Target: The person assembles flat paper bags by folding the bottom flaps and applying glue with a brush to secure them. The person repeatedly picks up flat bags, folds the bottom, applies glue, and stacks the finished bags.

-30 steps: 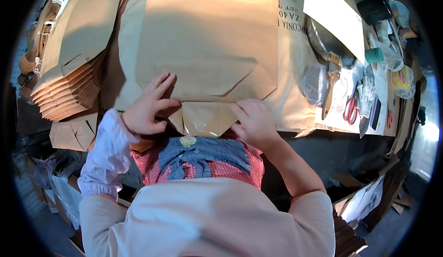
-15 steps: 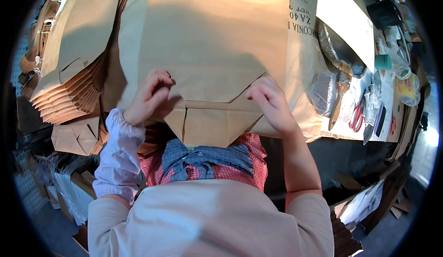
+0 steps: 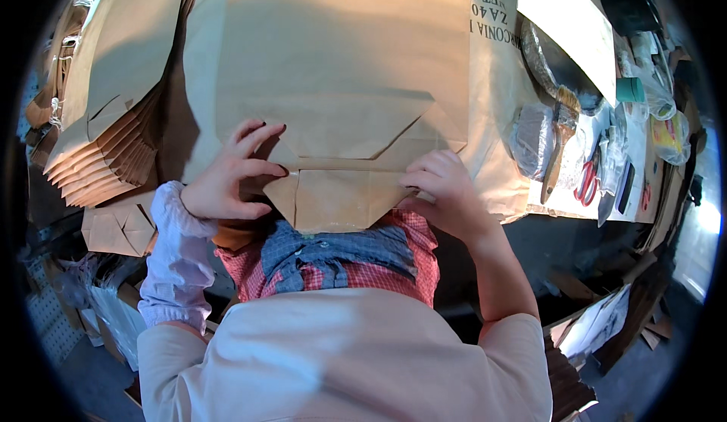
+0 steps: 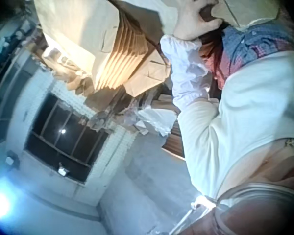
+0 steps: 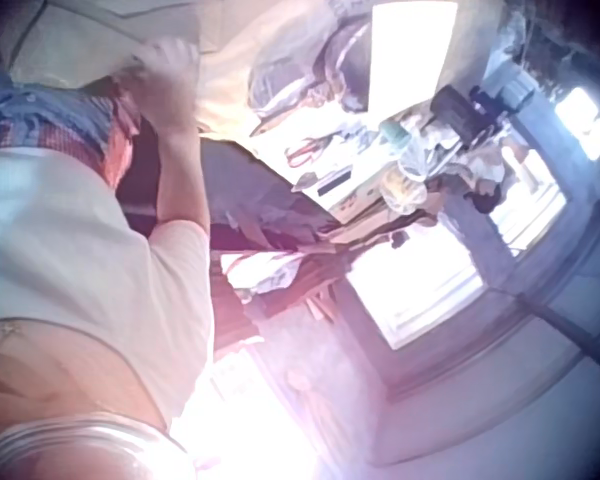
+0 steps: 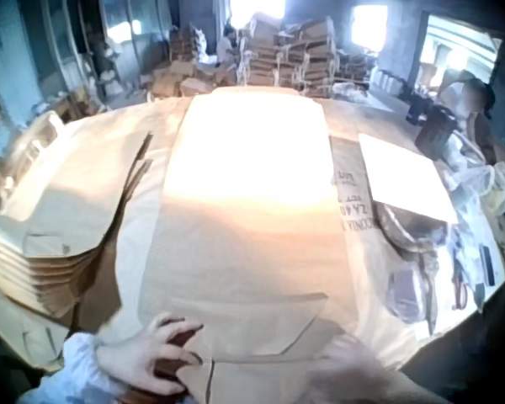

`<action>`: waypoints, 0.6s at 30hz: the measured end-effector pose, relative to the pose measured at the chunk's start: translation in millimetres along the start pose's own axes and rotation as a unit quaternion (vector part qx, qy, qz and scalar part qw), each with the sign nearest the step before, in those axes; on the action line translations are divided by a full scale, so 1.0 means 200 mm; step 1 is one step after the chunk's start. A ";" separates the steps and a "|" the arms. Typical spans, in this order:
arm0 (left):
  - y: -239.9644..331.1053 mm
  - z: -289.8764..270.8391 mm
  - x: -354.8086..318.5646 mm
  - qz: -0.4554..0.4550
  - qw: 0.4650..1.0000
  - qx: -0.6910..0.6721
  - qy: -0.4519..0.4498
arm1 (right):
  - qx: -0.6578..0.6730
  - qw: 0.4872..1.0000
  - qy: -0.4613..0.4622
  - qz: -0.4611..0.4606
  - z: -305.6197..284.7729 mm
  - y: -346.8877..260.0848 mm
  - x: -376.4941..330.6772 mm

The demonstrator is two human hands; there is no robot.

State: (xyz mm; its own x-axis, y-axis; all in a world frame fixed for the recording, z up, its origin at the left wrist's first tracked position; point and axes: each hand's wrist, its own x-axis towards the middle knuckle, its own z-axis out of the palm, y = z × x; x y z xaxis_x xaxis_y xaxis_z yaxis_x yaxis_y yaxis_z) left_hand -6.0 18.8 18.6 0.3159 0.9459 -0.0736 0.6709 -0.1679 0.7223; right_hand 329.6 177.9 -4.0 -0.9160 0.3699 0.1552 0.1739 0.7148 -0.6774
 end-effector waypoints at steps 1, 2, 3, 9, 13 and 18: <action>0.01 0.00 0.00 -0.006 1.000 0.020 0.006 | 0.024 1.000 0.014 -0.006 -0.01 0.01 0.00; 0.03 0.02 0.00 -0.013 0.999 0.039 0.012 | 0.038 0.999 0.019 0.007 -0.01 0.02 0.01; 0.03 0.03 0.00 -0.020 0.998 0.058 0.019 | 0.051 0.998 0.024 0.020 -0.01 0.02 0.02; 0.02 0.05 0.11 -0.130 0.964 -0.127 0.195 | 0.152 0.967 0.139 0.151 0.02 -0.01 0.15; -0.03 0.15 0.20 -0.252 0.914 -0.150 0.280 | 0.137 0.947 0.168 0.236 0.09 0.04 0.26; -0.10 0.15 0.13 -0.124 0.961 -0.109 0.220 | 0.165 0.972 0.104 0.129 0.08 0.08 0.18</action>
State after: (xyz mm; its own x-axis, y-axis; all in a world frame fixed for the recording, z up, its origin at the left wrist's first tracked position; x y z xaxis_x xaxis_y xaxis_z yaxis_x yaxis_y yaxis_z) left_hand 8.4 37.6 -18.0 -0.1827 0.9832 0.0013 0.5181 0.0952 0.8500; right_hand 293.3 193.9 -21.5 -0.7583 0.6482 0.0687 0.2309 0.3657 -0.9016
